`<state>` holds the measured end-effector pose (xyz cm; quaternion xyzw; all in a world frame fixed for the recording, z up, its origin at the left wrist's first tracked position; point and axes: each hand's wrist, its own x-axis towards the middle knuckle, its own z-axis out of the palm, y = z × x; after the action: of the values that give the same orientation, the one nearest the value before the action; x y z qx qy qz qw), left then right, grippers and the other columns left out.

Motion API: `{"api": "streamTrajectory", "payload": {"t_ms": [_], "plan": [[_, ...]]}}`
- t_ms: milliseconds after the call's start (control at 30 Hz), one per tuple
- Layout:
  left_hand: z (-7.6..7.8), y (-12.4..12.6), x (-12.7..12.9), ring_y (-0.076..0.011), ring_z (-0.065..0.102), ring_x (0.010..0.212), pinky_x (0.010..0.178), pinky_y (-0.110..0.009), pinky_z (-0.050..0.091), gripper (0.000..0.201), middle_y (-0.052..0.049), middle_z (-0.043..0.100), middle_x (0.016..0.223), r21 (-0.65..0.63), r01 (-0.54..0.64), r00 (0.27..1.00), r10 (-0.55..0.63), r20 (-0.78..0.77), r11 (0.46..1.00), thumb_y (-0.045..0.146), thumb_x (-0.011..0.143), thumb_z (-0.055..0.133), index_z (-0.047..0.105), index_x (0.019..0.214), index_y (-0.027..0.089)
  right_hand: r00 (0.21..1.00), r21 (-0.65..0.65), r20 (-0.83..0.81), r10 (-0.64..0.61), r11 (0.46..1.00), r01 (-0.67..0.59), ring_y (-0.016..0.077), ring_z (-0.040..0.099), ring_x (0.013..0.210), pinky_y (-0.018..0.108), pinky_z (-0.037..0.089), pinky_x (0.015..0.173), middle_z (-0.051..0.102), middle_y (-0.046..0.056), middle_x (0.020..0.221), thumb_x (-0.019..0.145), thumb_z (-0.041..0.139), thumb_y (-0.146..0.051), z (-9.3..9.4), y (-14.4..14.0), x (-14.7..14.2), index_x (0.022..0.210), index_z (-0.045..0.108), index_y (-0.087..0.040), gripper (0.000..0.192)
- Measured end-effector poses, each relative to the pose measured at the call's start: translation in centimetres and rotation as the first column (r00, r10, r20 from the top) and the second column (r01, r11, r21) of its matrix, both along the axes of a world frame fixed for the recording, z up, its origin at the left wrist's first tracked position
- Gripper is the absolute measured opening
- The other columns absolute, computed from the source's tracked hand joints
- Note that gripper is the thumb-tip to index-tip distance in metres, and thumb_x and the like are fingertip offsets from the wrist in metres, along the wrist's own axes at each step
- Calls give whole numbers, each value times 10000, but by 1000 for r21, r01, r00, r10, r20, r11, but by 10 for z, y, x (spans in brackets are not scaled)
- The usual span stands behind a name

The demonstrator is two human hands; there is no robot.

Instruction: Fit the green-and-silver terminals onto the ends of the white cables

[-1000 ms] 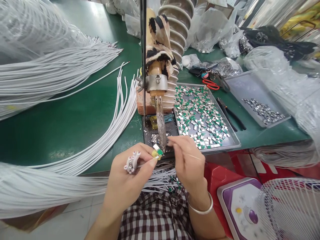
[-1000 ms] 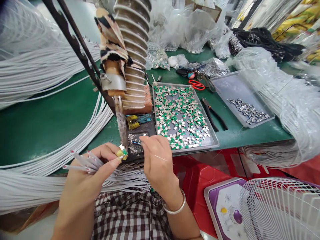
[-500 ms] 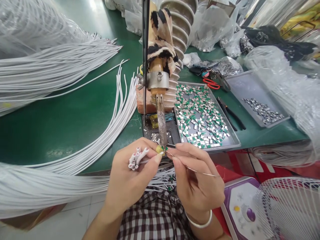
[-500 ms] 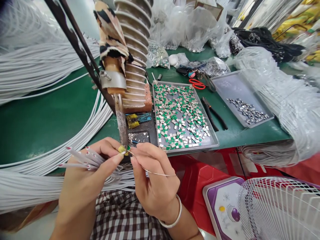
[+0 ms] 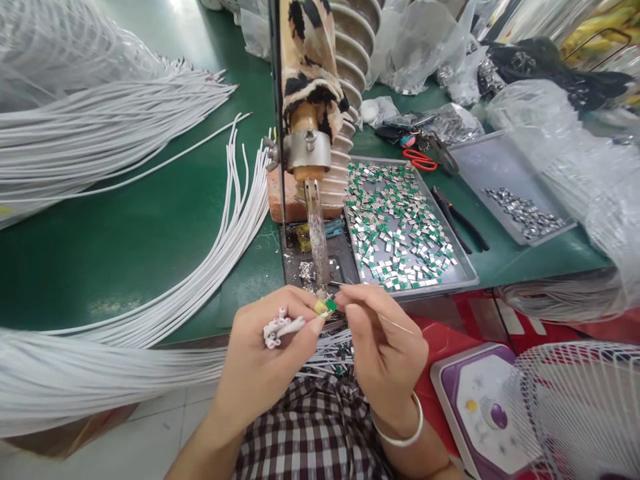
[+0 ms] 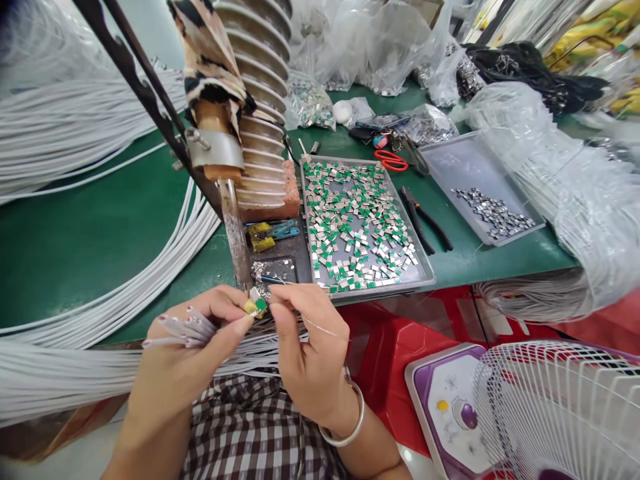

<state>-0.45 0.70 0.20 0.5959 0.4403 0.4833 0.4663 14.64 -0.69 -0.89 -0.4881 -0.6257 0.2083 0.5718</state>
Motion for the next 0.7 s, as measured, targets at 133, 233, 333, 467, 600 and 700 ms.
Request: {"api": "streamTrajectory", "payload": {"t_ms": [133, 233, 333, 467, 600, 700], "plan": [[-8, -5, -9, -176, 698, 832, 740, -268, 533, 207, -25, 747, 843, -53, 112, 993, -113, -24, 992, 199, 970, 586, 732, 829, 238, 990, 80, -141, 25, 997, -14, 162, 665, 740, 338, 564, 691, 718, 5, 784, 843, 645, -3, 0, 1, 1, 935, 714, -225, 250], [-15, -9, -16, -205, 695, 915, 825, -300, 538, 308, -52, 746, 894, -105, 88, 996, -88, 2, 991, 298, 1020, 520, 766, 842, 252, 990, 66, -135, 37, 997, -28, 162, 612, 703, 339, 527, 653, 650, -7, 733, 820, 637, -10, 4, -2, 8, 887, 677, -230, 233], [-13, -12, -15, -201, 675, 893, 814, -295, 528, 300, -59, 719, 952, -110, 155, 987, -160, -35, 982, 308, 1018, 521, 769, 861, 252, 994, 25, 23, 108, 994, -108, 179, 601, 774, 373, 528, 722, 662, 7, 793, 830, 683, -83, 14, -5, 14, 927, 661, -228, 177], [-3, -14, -7, -214, 662, 947, 806, -290, 521, 248, -82, 695, 1049, -102, 315, 943, -324, -82, 944, 228, 1004, 519, 735, 882, 221, 928, 8, 230, 293, 953, -303, 191, 606, 864, 379, 550, 768, 728, 30, 874, 916, 687, -211, 26, -6, 14, 1040, 685, -220, 124], [-3, -17, -6, -158, 639, 819, 720, -237, 494, 165, -24, 691, 945, -39, 279, 957, -281, -78, 960, 151, 962, 587, 712, 990, 255, 941, 18, 201, 274, 959, -283, 164, 596, 820, 349, 548, 770, 746, 11, 830, 916, 666, -110, 27, -8, 14, 956, 700, -201, 105], [-8, -20, -8, -117, 555, 688, 631, -207, 432, 143, 37, 623, 790, 33, 155, 987, -153, -44, 987, 150, 941, 632, 684, 959, 282, 960, 3, 104, 260, 965, -262, 149, 616, 785, 333, 539, 753, 745, 12, 807, 875, 693, -50, 23, -9, 14, 930, 712, -180, 143]]}}
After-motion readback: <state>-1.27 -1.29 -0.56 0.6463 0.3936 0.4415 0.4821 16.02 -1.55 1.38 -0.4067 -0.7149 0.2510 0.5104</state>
